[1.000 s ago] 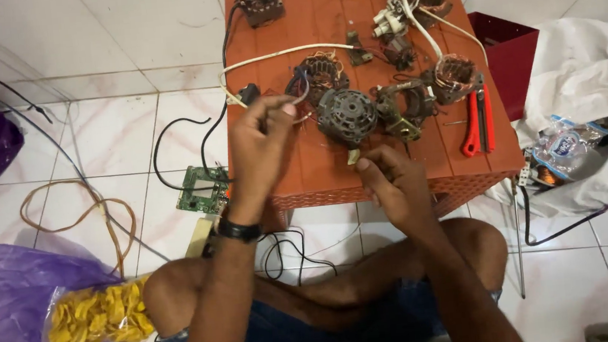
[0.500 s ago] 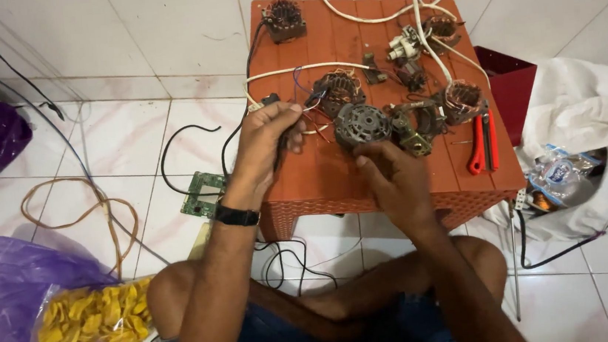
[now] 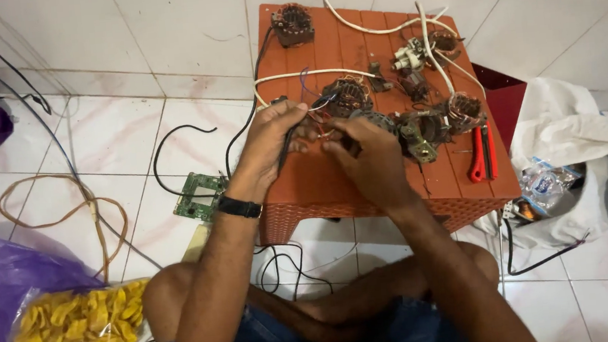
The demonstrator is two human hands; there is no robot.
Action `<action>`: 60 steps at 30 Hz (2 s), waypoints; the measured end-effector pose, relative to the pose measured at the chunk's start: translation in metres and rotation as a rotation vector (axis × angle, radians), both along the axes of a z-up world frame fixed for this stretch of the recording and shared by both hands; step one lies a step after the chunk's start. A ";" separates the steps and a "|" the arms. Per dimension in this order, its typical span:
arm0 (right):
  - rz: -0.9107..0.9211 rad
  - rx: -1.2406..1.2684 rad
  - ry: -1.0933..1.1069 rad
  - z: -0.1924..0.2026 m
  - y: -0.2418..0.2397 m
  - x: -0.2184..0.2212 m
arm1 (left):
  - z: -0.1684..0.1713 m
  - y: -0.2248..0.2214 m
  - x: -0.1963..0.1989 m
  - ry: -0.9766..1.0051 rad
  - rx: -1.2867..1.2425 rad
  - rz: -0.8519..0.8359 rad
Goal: The person sits on the floor at a low table with disassembled electric motor parts and works on a motor stator by hand, threading and pressing wire ends into the stator slots and adjusting the windings. They handle the motor housing and copper coil components one at a time while other motor parts and a circuit board sit on the table.
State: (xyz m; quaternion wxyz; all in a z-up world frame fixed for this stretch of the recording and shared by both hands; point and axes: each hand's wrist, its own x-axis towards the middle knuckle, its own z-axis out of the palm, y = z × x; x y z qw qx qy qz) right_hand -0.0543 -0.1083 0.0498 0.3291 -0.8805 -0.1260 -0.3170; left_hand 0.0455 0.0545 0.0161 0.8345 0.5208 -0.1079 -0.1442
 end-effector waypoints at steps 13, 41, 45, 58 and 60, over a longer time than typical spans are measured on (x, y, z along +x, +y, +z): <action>-0.046 0.145 -0.059 -0.011 0.006 0.003 | -0.007 -0.005 -0.006 -0.087 -0.043 0.039; 0.056 0.147 0.296 0.002 -0.043 -0.009 | 0.018 -0.013 -0.030 -0.465 0.367 0.074; 0.049 0.098 0.297 0.005 -0.042 -0.015 | 0.006 -0.013 -0.022 -0.495 0.385 0.089; 0.112 0.285 0.309 0.002 -0.058 -0.005 | 0.038 -0.010 -0.094 -0.677 0.526 0.449; 0.140 0.300 0.299 0.000 -0.060 -0.004 | 0.026 -0.016 -0.103 -1.014 0.584 0.649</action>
